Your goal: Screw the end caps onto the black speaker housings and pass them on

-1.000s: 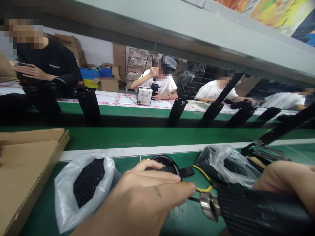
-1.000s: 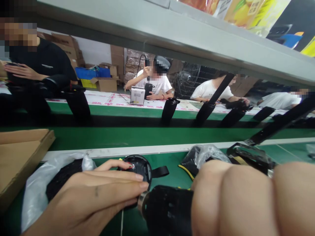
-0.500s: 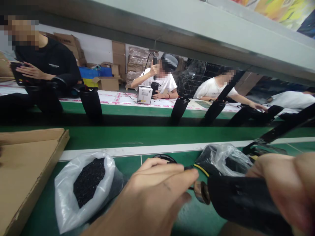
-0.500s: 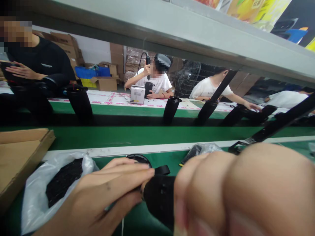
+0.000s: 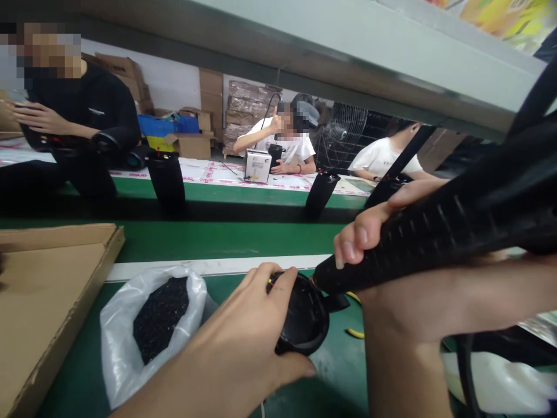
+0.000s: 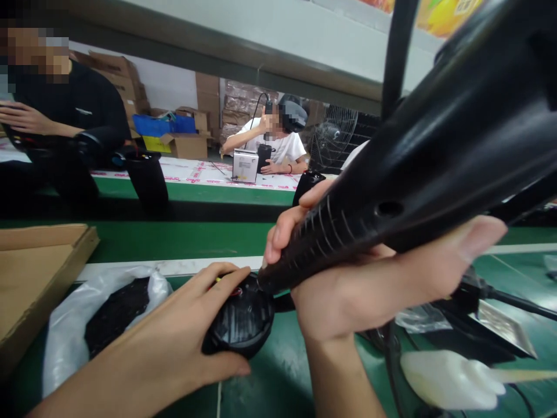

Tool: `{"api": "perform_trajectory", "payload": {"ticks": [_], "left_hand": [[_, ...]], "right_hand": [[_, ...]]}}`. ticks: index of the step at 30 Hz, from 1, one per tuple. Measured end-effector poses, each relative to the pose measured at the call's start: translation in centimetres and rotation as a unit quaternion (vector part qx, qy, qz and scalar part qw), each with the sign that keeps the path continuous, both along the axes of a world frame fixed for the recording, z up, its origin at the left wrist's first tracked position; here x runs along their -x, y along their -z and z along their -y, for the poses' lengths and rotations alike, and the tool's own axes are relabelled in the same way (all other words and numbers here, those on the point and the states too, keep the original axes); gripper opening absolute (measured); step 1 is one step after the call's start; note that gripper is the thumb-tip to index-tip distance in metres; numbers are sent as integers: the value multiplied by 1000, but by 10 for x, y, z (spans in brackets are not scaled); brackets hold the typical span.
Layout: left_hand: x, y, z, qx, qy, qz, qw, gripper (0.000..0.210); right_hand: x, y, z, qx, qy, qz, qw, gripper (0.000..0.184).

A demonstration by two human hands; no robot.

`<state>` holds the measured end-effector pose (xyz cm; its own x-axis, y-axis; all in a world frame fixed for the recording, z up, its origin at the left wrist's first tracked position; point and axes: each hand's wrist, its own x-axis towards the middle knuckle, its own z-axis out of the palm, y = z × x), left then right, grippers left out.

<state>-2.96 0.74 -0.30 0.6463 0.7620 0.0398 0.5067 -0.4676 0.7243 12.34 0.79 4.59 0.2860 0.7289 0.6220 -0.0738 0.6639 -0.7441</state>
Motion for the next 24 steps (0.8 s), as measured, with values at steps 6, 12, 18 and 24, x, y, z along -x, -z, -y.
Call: {"api": "perform_trajectory", "payload": {"ticks": [6, 12, 18, 24], "left_hand": [[-3, 11, -3, -21, -7, 17, 1000, 75], [0, 9, -3, -3, -4, 16, 1000, 73], [6, -2, -5, 15, -5, 38, 999, 49], [7, 9, -3, -38, -21, 36, 998, 76]], "right_hand": [[-2, 8, -12, -71, -55, 41, 995, 75], [5, 10, -18, -56, -72, 11, 996, 78], [9, 8, -14, -22, -94, 41, 994, 90], [4, 24, -20, -29, -99, 91, 991, 84]]}}
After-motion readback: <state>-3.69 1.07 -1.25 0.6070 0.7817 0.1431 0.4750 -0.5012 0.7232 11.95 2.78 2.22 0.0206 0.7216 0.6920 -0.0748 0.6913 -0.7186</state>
